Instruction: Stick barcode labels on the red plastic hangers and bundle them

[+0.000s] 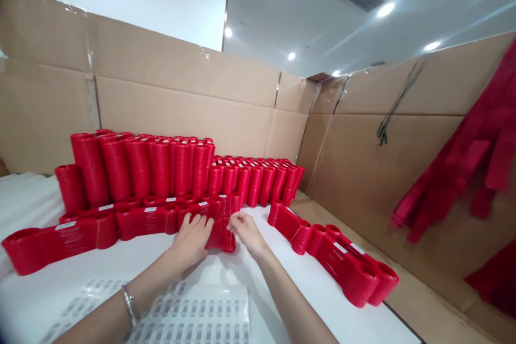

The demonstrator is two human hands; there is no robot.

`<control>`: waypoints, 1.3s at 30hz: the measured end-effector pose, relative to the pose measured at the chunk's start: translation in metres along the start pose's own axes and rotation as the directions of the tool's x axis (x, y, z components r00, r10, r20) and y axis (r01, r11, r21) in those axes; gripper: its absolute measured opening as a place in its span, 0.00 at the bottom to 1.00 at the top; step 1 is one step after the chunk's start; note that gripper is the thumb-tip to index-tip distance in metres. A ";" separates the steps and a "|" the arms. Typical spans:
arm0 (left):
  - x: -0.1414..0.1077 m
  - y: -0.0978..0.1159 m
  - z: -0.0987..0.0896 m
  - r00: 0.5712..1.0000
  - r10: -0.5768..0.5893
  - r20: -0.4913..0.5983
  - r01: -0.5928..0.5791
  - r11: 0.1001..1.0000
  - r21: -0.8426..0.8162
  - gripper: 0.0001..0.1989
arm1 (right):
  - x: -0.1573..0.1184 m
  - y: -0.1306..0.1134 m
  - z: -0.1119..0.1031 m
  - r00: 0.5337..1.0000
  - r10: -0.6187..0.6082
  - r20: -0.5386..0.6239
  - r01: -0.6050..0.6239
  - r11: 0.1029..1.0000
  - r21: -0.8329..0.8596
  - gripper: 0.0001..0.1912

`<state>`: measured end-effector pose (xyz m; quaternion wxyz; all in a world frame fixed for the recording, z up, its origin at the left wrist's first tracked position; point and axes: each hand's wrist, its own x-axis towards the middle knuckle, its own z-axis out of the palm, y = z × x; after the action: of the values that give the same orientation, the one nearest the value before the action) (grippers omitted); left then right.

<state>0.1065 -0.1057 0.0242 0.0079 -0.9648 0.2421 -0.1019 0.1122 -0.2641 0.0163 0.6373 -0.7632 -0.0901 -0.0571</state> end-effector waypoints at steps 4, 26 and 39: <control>-0.002 0.006 0.000 0.998 0.066 -0.019 -0.067 0.998 -0.010 0.26 | -0.003 -0.003 -0.020 0.994 0.081 0.069 -0.099 0.937 0.334 0.11; 0.006 -0.005 -0.022 0.978 -0.205 -0.031 0.192 0.952 -0.240 0.22 | -0.029 -0.026 -0.038 0.912 0.041 0.408 -0.151 0.959 0.241 0.17; 0.014 -0.040 -0.038 0.986 0.016 0.165 0.118 0.628 -0.769 0.18 | -0.011 0.037 -0.035 1.000 -0.007 -0.003 0.004 0.835 -0.551 0.13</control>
<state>0.1293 -0.0754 0.0671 -0.3919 -0.8855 0.2335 0.0877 0.1101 -0.3054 -0.0156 0.3910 -0.9138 -0.0706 -0.0844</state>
